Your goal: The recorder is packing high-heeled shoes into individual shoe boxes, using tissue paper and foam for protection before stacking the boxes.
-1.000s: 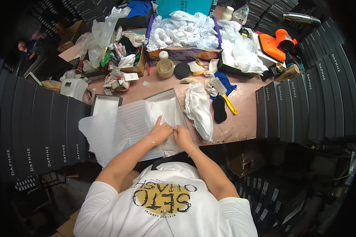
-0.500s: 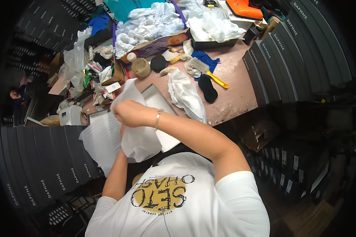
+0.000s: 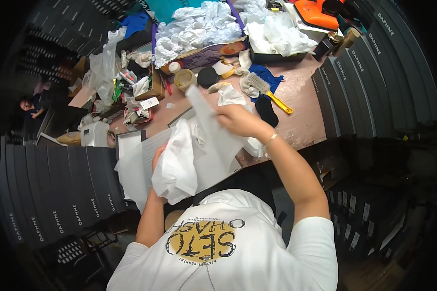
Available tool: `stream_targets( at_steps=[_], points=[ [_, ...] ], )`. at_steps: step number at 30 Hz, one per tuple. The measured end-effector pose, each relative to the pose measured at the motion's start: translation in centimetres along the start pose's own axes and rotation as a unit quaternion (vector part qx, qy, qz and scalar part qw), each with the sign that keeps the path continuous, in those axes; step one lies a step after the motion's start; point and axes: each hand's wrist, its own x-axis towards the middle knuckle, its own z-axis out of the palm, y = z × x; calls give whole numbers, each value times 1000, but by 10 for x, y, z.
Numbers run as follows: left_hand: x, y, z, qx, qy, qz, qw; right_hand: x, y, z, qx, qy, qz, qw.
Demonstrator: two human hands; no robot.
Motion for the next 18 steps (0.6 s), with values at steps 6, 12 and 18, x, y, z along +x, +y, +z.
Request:
stream_targets(
  at_steps=[6,12,18],
  points=[
    [14,-23,30,682,-95,383,616,-78,60,-37,-47,158,77,983],
    [52,-90,14,794,-89,362,480,-96,95,-14,-114,239,71,962],
    [28,-67,13,697,-43,325,638,-94,86,-3,-213,312,104,920]
  ],
)
